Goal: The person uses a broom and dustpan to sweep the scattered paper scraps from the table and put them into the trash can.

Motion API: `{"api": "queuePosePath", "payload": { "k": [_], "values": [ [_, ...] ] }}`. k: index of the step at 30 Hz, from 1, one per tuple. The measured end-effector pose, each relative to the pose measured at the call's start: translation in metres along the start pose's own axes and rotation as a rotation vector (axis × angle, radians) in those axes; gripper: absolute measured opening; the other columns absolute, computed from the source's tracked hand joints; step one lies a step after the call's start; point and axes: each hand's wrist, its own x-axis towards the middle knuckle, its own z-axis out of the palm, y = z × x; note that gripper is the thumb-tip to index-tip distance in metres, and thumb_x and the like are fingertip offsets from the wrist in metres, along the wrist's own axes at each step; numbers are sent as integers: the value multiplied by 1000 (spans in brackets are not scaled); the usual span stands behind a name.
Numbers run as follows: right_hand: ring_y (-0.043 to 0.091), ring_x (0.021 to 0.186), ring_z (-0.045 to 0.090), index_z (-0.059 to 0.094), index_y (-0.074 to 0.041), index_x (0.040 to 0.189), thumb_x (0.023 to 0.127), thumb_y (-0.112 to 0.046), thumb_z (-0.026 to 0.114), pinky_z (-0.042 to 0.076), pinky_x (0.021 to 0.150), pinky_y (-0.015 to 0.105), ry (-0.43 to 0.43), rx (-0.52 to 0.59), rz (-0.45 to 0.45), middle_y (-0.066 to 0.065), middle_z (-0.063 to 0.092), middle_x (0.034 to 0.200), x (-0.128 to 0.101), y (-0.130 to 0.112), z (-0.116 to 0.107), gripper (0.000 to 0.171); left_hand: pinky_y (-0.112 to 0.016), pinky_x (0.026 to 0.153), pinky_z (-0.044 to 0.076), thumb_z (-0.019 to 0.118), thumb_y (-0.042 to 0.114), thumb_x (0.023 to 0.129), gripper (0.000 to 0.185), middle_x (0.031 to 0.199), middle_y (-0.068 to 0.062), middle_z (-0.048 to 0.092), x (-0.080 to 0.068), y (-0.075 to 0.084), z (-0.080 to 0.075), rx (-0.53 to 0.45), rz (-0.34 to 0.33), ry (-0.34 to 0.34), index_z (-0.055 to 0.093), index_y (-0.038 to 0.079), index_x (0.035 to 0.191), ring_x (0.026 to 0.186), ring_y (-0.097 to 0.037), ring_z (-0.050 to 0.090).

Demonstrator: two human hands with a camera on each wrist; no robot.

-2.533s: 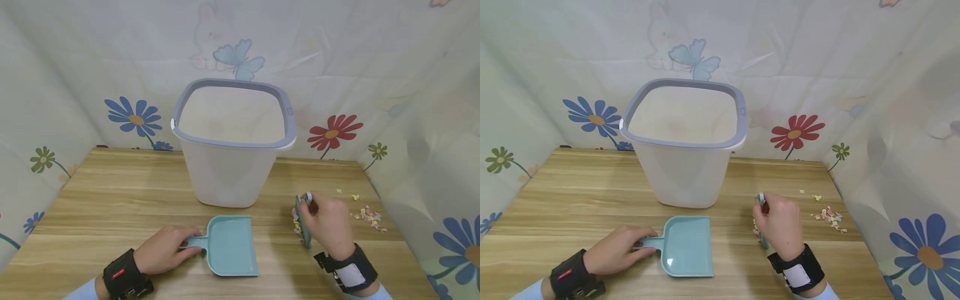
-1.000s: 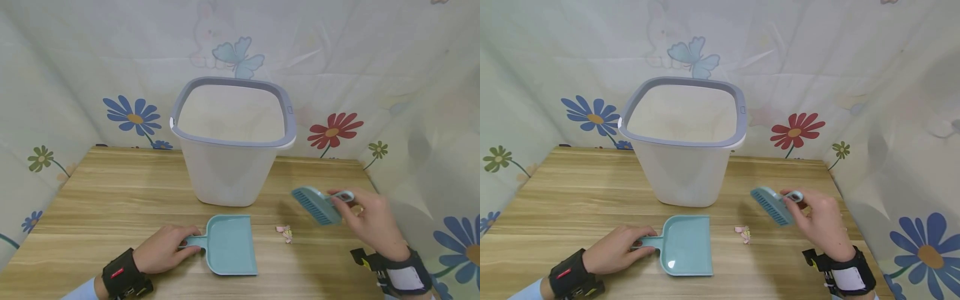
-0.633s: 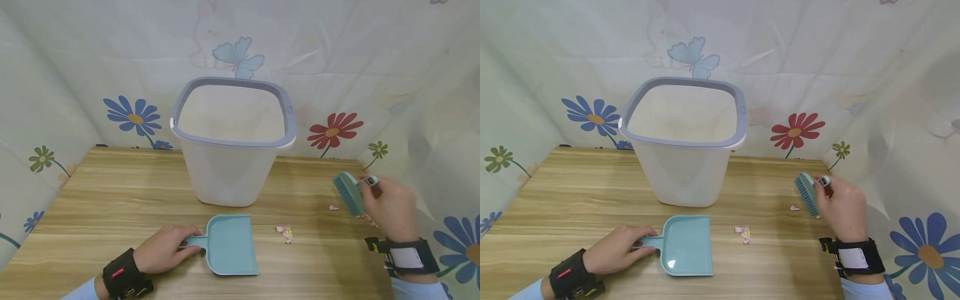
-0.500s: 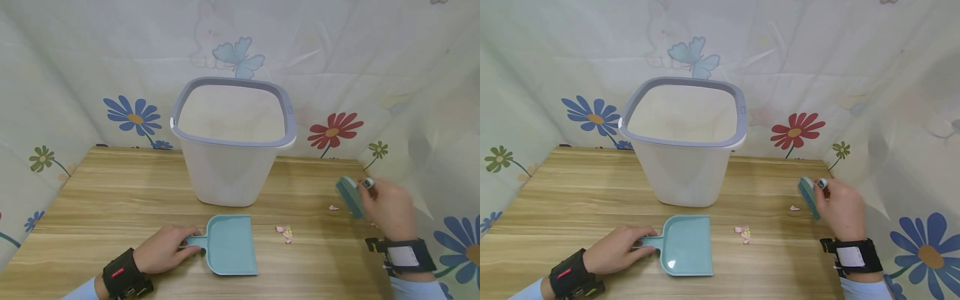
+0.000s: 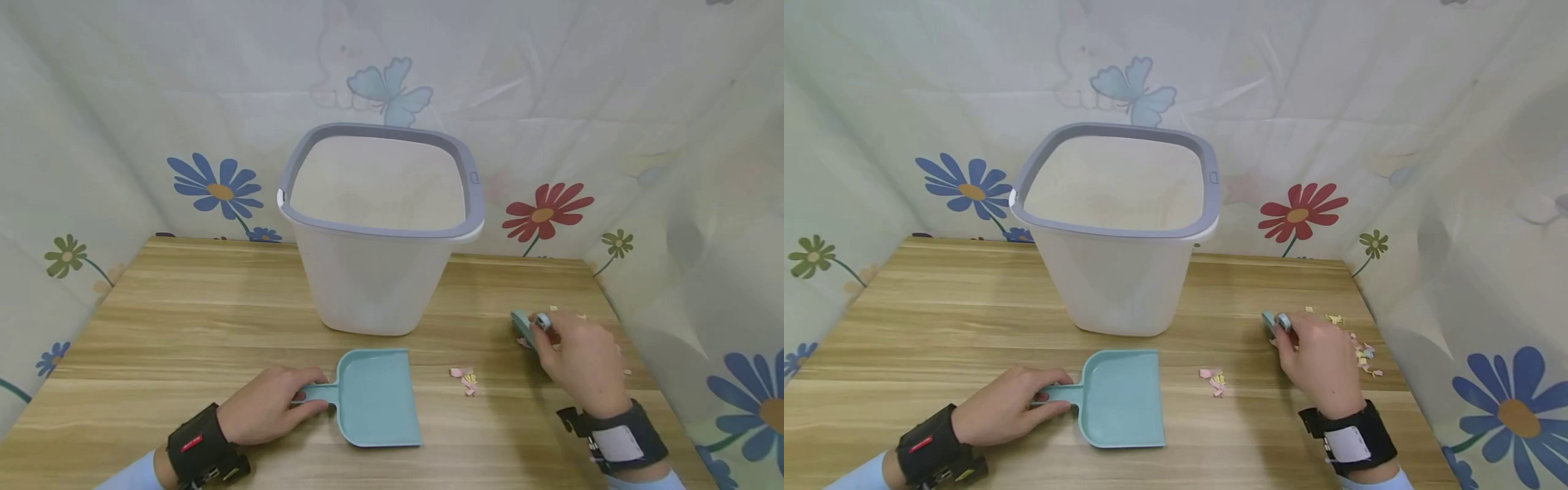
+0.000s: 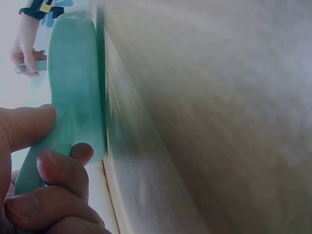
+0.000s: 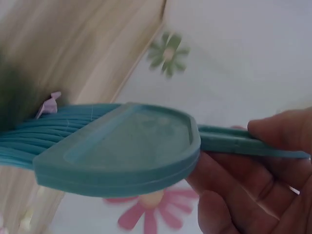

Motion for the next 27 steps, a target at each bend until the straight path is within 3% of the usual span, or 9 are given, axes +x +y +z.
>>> {"api": "queuePosePath", "payload": {
  "k": [6,16,22,27],
  "values": [
    [18,57,70,73,0,81,81,-1,81,54,48,33,38,60,-54,12,75,74,-3,-45,10,9,-16,53,36,66,46,100,23,78,20,59,0,2,-1,-23,4,-6,71,26,111,58,6,40],
    [0,54,58,72,-8,77,81,-4,77,45,49,17,105,179,-89,-1,69,67,-1,-105,21,8,-16,53,36,66,45,101,23,83,20,64,0,4,0,-22,23,-8,71,24,109,58,7,42],
    [-6,49,48,68,-12,71,79,-2,75,37,45,11,156,303,-49,-7,60,57,6,-132,30,14,-16,51,33,65,46,101,25,82,20,63,0,3,-1,-30,17,-20,71,24,110,56,7,38],
    [-4,48,54,75,-6,78,81,2,72,43,45,12,162,437,46,-2,69,62,11,-139,30,9,-15,50,29,65,47,101,25,74,21,57,0,3,-1,-23,19,-20,71,25,110,53,6,32]
  ]
}}
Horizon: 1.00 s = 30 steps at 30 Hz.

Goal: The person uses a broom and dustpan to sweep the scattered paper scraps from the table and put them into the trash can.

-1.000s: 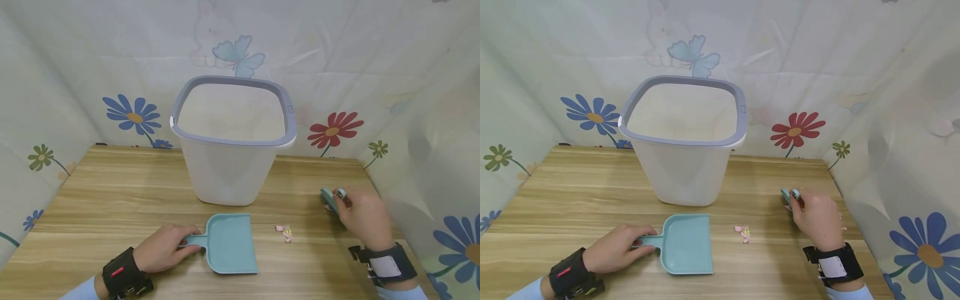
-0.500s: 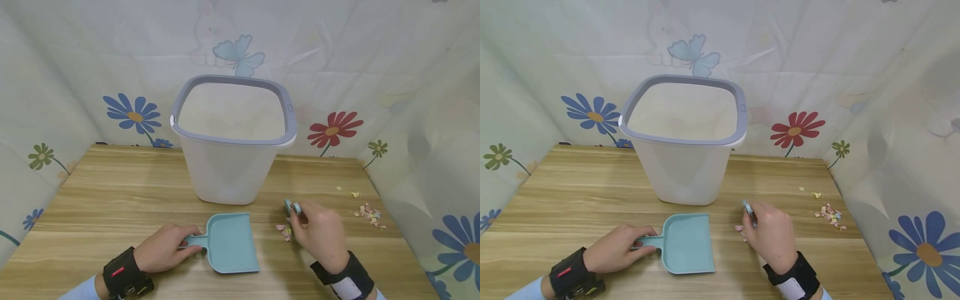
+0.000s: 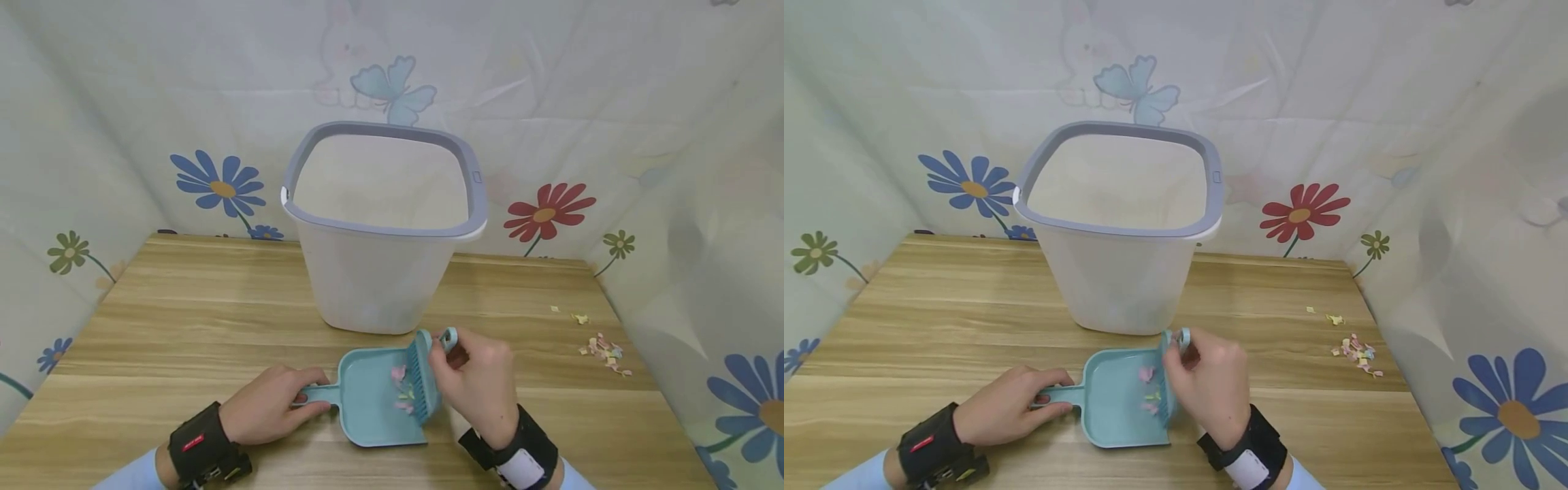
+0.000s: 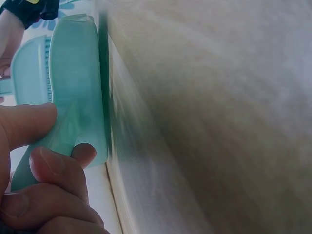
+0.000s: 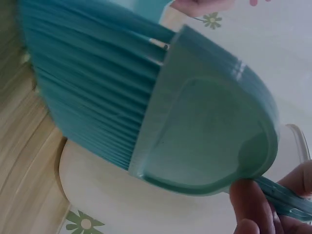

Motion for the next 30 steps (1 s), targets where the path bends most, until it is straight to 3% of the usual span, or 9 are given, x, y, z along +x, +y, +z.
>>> {"api": "queuePosePath", "payload": {
  "k": [4,8,12,18,23,30],
  "values": [
    [-2,48,56,77,-3,82,81,6,71,46,44,13,47,83,33,1,71,65,4,3,-7,11,-16,50,27,66,47,101,24,70,21,51,1,1,0,12,-6,-1,71,25,110,53,6,30],
    [-2,48,56,77,-4,81,81,6,70,45,44,14,76,71,28,1,71,65,9,8,-14,11,-16,50,26,67,46,100,24,68,21,47,1,1,0,15,-17,-3,71,25,111,53,5,30],
    [0,48,57,77,-4,82,82,4,70,45,44,13,76,53,35,3,72,65,11,12,-16,11,-16,51,32,65,47,101,27,73,20,54,0,0,-1,-4,-16,-6,71,23,113,56,6,36],
    [1,46,55,78,-3,82,82,2,70,42,44,12,80,-6,51,2,69,61,12,19,-13,9,-18,65,46,62,45,103,25,90,19,65,0,1,-3,-60,33,8,69,27,118,70,4,52],
    [-1,48,55,78,-2,84,84,2,70,43,44,13,77,35,84,2,71,63,12,21,-13,8,-18,66,47,63,40,103,19,95,18,68,0,4,-5,-101,68,-15,67,28,117,72,4,54],
    [-3,49,56,77,0,85,85,5,70,43,44,13,104,94,95,6,73,66,16,23,-22,8,-19,68,47,61,45,103,25,97,18,67,-1,3,-9,-68,24,-27,69,28,119,75,2,55]
  ]
}}
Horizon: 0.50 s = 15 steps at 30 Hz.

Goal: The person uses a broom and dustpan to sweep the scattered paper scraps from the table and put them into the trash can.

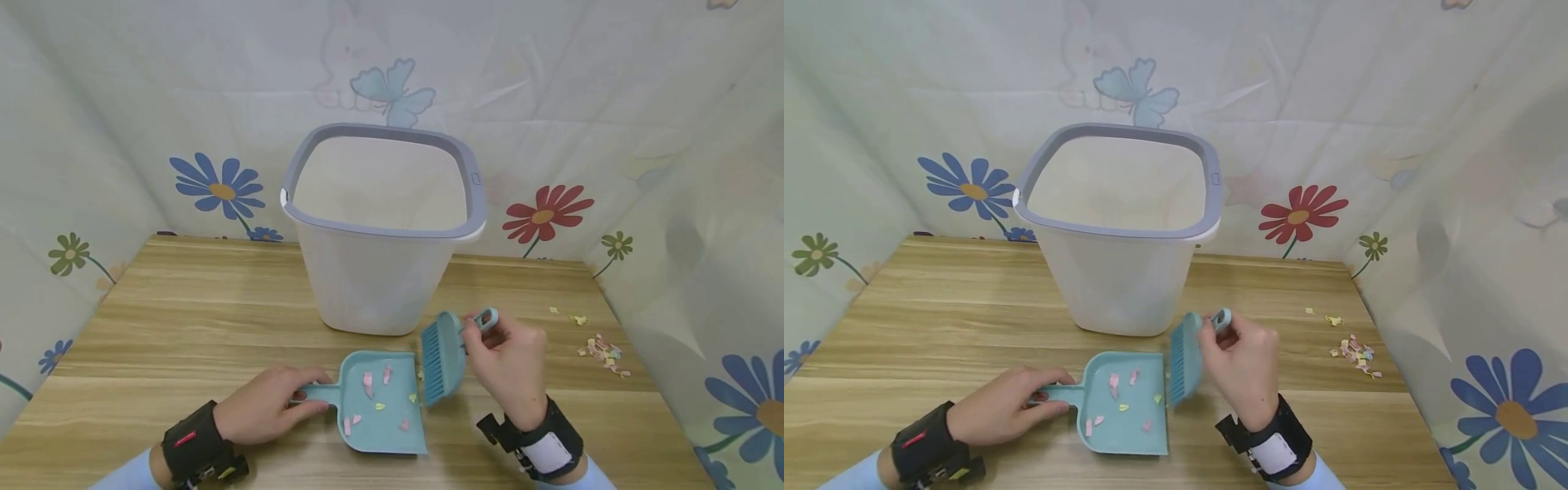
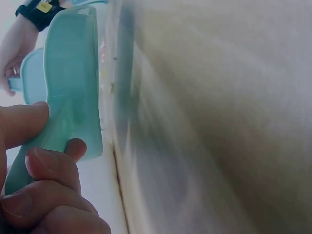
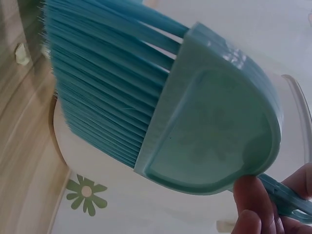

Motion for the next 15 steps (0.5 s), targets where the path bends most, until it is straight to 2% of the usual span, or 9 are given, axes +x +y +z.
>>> {"api": "queuePosePath", "payload": {
  "k": [7,11,15],
  "values": [
    [0,48,54,77,-2,82,84,-1,71,41,45,12,-16,-130,-52,1,69,61,3,1,-5,6,-21,72,47,61,46,103,31,104,17,70,-1,-3,-6,53,-25,22,69,25,123,77,1,56],
    [-1,46,50,73,-6,75,82,-4,74,37,44,13,-74,-234,-86,-3,63,56,1,0,-1,7,-20,71,47,61,48,103,32,108,15,72,-1,-6,-5,74,-35,18,69,25,123,77,2,56],
    [-2,47,46,68,-10,72,81,-6,74,35,45,14,-147,-286,-116,-6,59,55,-4,0,5,11,-20,71,47,61,48,103,32,108,14,73,0,-9,-4,83,-40,10,69,24,123,77,2,56]
  ]
}}
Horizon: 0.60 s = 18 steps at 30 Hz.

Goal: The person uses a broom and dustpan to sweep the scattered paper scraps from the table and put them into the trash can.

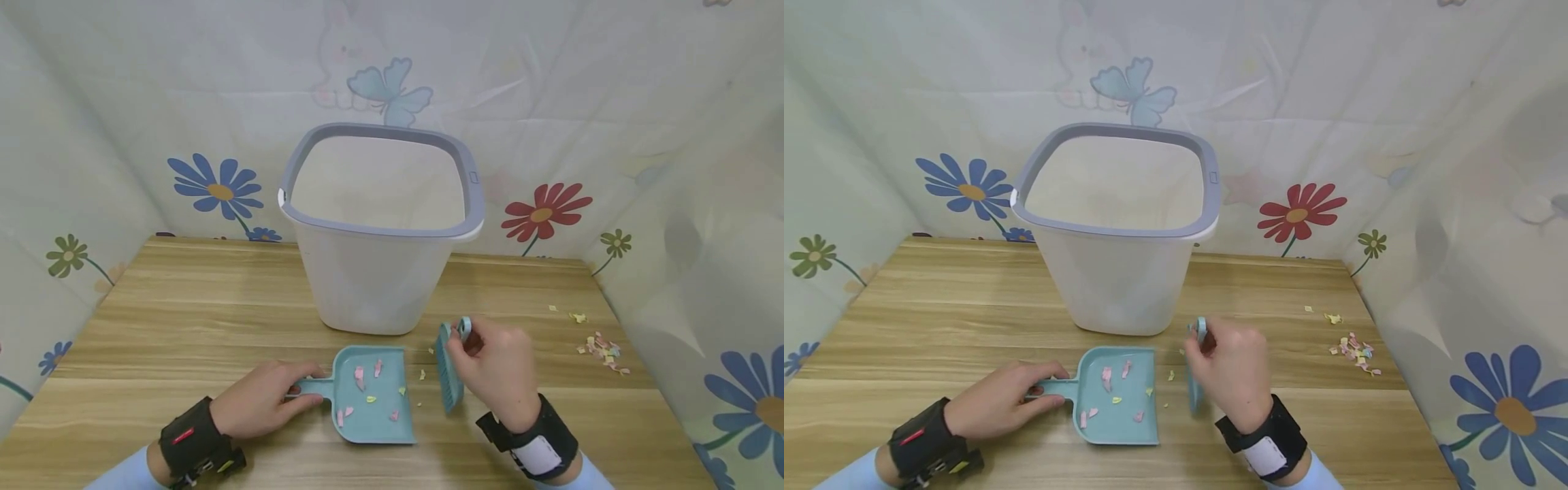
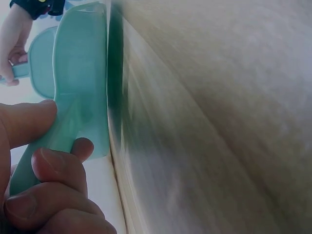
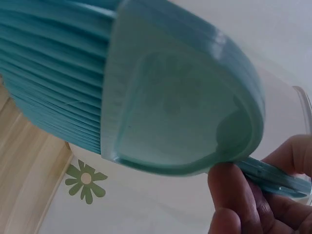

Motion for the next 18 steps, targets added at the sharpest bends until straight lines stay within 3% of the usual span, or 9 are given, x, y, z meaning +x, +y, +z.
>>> {"api": "queuePosePath", "payload": {
  "k": [7,12,15,18],
  "values": [
    [-4,49,46,69,-9,74,80,-3,75,36,45,12,-27,59,-18,-6,59,56,-4,-7,7,10,-22,74,50,61,49,102,33,113,12,74,1,-1,0,15,-5,-8,70,24,122,82,2,58],
    [-4,51,50,74,-8,81,82,2,76,42,46,13,-69,255,22,-4,68,65,-5,-11,7,10,-22,74,50,64,45,102,29,111,13,74,1,-1,1,13,4,-7,70,24,121,83,2,58],
    [-3,52,52,76,-5,83,82,7,74,44,46,14,-50,349,28,-1,72,70,-4,-9,2,12,-21,73,49,64,44,102,27,109,14,73,1,-2,1,7,2,-9,70,25,120,81,2,57],
    [-4,51,52,76,-3,84,82,8,73,43,45,13,-15,344,20,-1,72,69,-1,-6,-2,12,-21,72,49,64,44,102,28,108,14,73,1,-2,1,4,-1,-11,70,24,120,80,2,57]
  ]
}}
